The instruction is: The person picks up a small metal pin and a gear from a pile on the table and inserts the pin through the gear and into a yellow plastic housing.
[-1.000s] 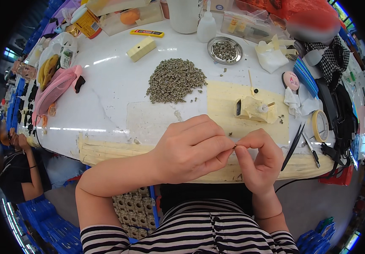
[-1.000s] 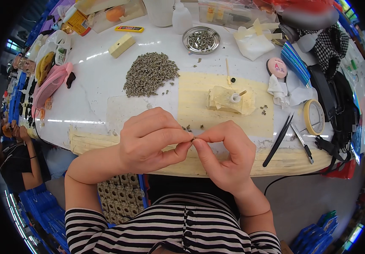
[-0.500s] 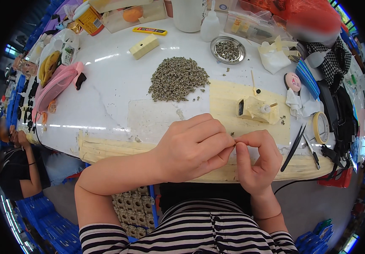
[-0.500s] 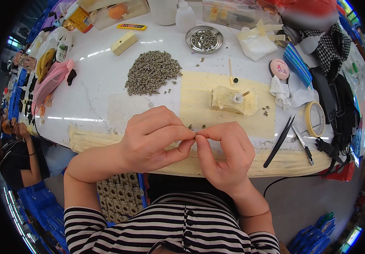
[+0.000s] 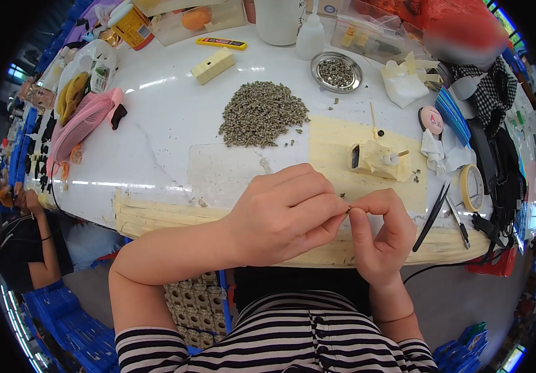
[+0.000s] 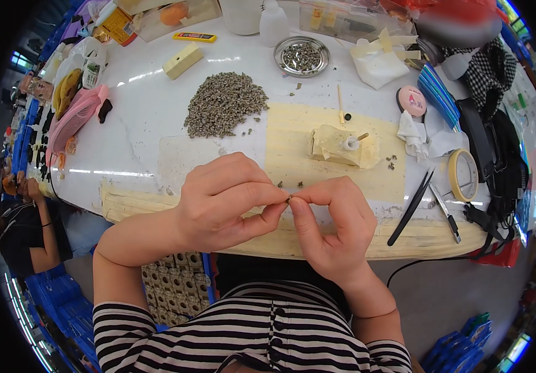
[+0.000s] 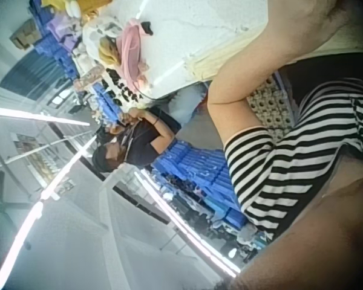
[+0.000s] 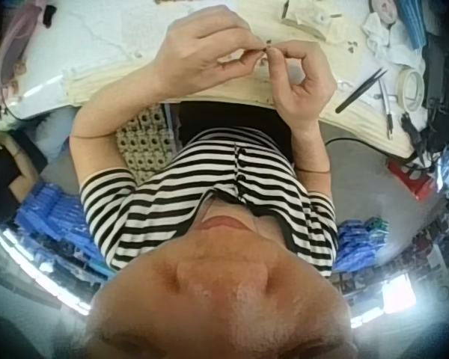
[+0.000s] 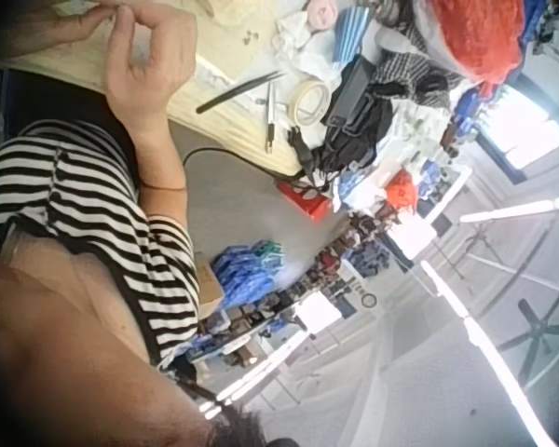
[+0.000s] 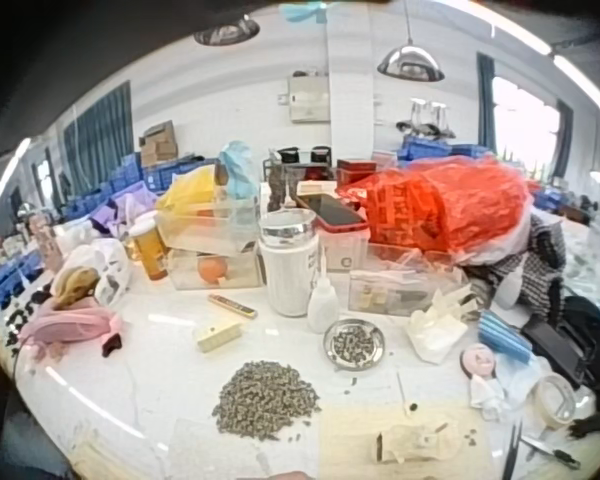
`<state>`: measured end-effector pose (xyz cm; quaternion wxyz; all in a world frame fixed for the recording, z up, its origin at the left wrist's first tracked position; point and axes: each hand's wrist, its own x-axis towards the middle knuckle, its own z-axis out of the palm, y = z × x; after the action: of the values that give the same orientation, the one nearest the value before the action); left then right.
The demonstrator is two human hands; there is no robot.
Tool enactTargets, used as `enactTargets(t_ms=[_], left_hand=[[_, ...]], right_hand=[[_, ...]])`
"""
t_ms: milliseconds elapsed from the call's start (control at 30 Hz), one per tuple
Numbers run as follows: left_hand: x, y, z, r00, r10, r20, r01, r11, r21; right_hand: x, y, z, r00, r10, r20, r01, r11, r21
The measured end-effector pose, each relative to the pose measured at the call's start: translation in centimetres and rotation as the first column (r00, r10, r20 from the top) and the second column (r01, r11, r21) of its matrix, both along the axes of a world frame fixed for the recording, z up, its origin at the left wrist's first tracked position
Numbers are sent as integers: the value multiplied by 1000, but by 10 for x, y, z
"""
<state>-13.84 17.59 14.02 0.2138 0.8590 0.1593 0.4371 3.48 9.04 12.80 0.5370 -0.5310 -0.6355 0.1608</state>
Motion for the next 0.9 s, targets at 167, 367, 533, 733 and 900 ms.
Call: enactTargets(t_ms=[167,367,533,733,900], left_hand=[[-1,0,-1,998,22,-62,-22,1000,-1],[-2,-2,-1,993,40,-108,-44,999,-31],[-2,-1,0,997,43,-60,-43,999,11],[-3,-2,1,995,36,-90,-35,999,14],[-2,-1,2,999,7,-52,-7,1000,2]], right_hand=[[-5,5,2,962,-98,254,51,981,185],[-9,5,1,942,-140,305,65,968,241],[-6,4,1,972,-98,212,72,989,127],[-6,3,3,989,-46,138,35,996,82],[-5,1,2,995,-48,83,46,999,16]])
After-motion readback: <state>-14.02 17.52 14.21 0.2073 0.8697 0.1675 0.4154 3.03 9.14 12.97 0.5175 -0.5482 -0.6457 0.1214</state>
